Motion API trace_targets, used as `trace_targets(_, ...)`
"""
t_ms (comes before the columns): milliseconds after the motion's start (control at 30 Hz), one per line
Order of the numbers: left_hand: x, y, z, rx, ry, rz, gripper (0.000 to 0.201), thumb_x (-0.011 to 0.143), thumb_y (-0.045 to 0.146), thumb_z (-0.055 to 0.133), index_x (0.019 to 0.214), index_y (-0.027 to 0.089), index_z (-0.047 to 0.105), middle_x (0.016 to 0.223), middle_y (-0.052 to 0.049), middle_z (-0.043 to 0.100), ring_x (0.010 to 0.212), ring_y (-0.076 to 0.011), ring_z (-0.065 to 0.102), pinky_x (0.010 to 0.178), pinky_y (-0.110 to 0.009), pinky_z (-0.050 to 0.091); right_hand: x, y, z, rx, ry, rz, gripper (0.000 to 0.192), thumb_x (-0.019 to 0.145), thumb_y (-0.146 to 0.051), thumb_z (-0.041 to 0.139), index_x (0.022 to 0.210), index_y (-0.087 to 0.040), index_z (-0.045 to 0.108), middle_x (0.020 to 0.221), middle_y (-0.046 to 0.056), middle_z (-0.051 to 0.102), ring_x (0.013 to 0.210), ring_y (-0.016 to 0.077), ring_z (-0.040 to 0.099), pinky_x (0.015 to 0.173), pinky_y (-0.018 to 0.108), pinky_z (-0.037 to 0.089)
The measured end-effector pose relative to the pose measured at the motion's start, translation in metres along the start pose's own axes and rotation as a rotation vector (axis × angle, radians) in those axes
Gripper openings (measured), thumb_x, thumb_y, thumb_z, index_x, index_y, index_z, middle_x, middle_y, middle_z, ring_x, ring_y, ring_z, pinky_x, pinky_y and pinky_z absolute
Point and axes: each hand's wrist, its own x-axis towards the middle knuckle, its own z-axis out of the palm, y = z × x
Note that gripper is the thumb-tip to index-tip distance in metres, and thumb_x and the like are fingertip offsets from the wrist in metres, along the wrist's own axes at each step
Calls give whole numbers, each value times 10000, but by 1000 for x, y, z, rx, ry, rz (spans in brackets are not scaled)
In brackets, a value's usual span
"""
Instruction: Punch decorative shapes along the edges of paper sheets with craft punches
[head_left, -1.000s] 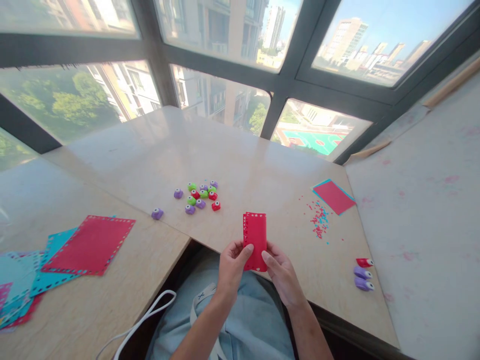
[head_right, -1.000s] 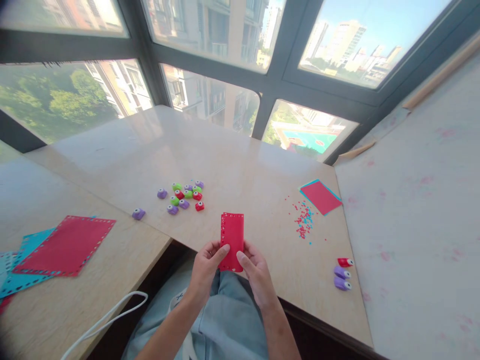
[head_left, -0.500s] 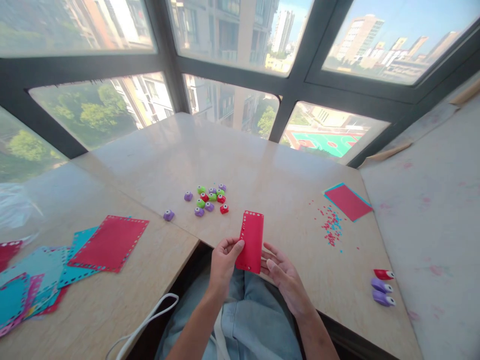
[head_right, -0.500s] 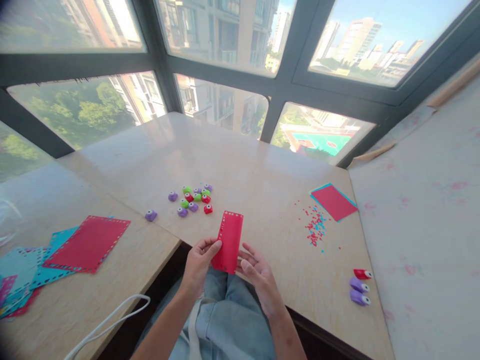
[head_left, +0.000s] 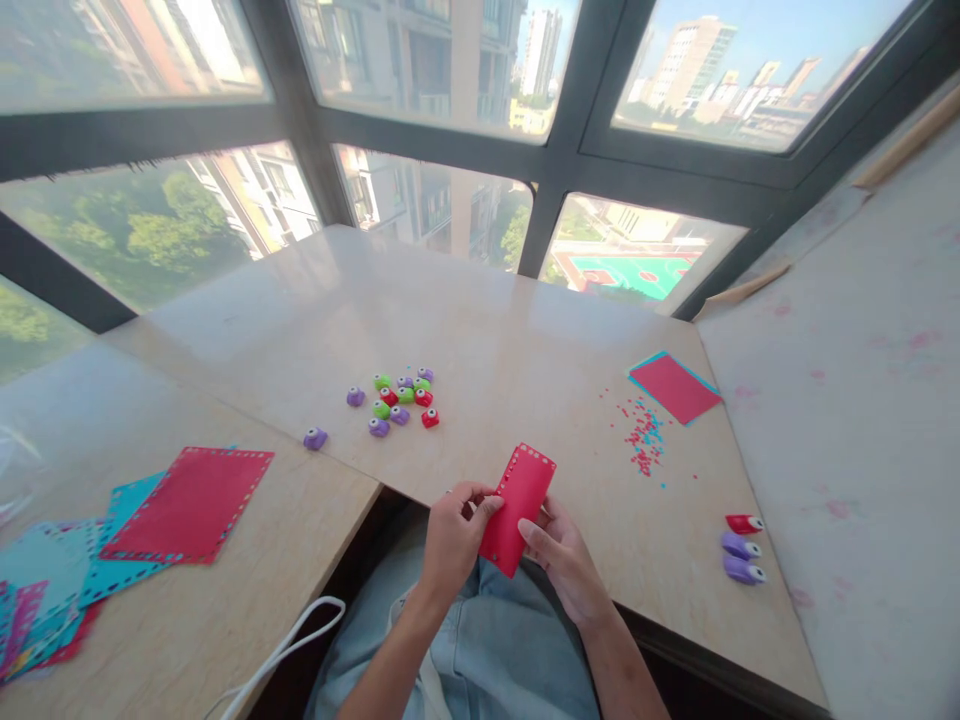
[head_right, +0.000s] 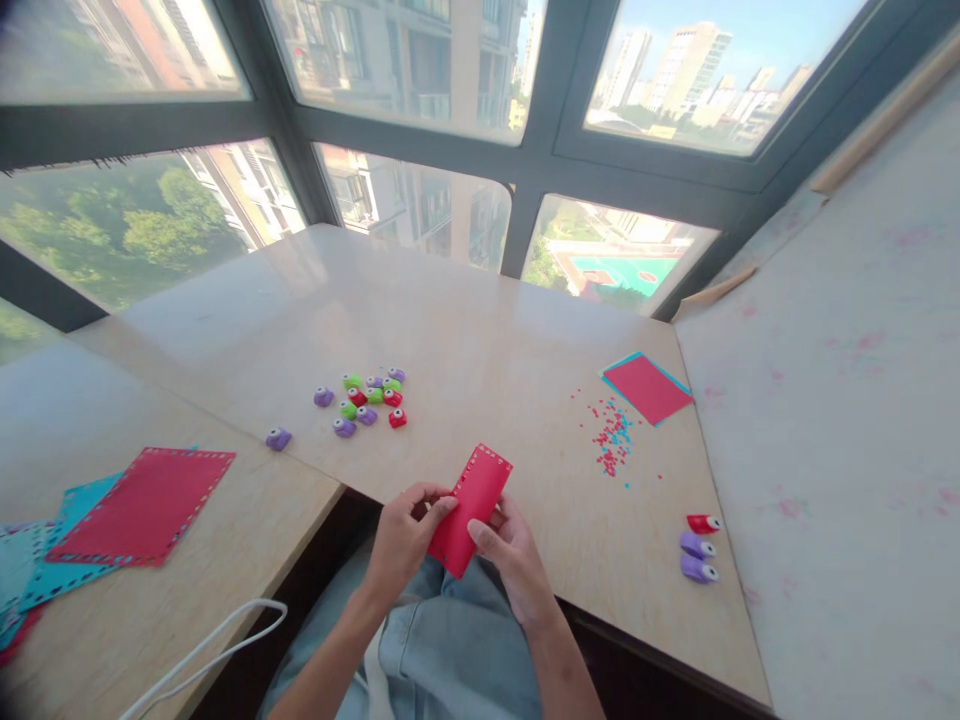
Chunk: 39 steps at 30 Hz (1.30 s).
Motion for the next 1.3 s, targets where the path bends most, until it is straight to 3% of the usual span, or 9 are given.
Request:
trace_targets(267,2,6,-9,133,-25,53,241,803,395,646,900,188,721,691,-18,645,633,-170,552,600,-259,399,5,4,-5,9,104,-29,548,708,-367,829,1189,-232,603,1157,101,708,1062,292,667,834,406,568)
trace_targets(400,-2,17,-12,142,-49,76,267,780,364,684,985,194,706,785,-28,660,658,-167,560,626,-264,415,8,7,-8,-10,173,-92,555,714,-357,826,1196,-230,581,1100,92,725,1004,282,688,864,423,557)
trace_targets(567,-7,28,-9,210,-120,66,159,758,280,700,897,206,721,773,-33,667,707,-185,575,653,-278,422,9,11,-9,-1,250,-132,622,705,-357,833,1240,-247,537,1123,85,716,1008,284,686,874,430,551)
trace_targets(667,-7,28,-7,145,-134,8,341,722,265,720,1055,199,684,812,-22,663,689,-172,574,652,-276,436,9,10,-9,-4,241,-140,615,717,-355,824,1243,-245,525,1122,89,715,1001,279,686,856,415,555)
trace_targets(800,-6,24,-8,37,-114,-46,570,678,278,732,1219,169,591,1027,-55,638,691,-144,568,651,-269,455,9,9,-9,-11,229,-141,626,707,-354,829,1244,-240,528,1109,88,716,994,277,685,869,419,546)
trace_targets(1033,-2,19,-10,7,-190,-84,434,687,275,704,1104,164,655,898,-19,663,592,-107,488,578,-234,402,12,13,-12,-5,212,-165,587,746,-345,805,1244,-220,521,1137,94,707,1034,250,669,901,390,523)
trace_targets(1167,0,18,-10,-145,-270,-102,262,722,348,687,877,138,708,747,-34,676,597,-128,530,565,-231,396,13,14,-15,19,186,-166,563,755,-351,800,1234,-229,531,1116,87,711,1024,248,672,891,389,524)
trace_targets(1300,3,23,-20,-233,-92,-85,288,704,396,738,823,134,714,663,-27,656,563,-125,536,521,-218,395,13,13,-19,47,183,-148,631,741,-373,812,1277,-239,507,1145,99,697,1018,264,678,871,412,529)
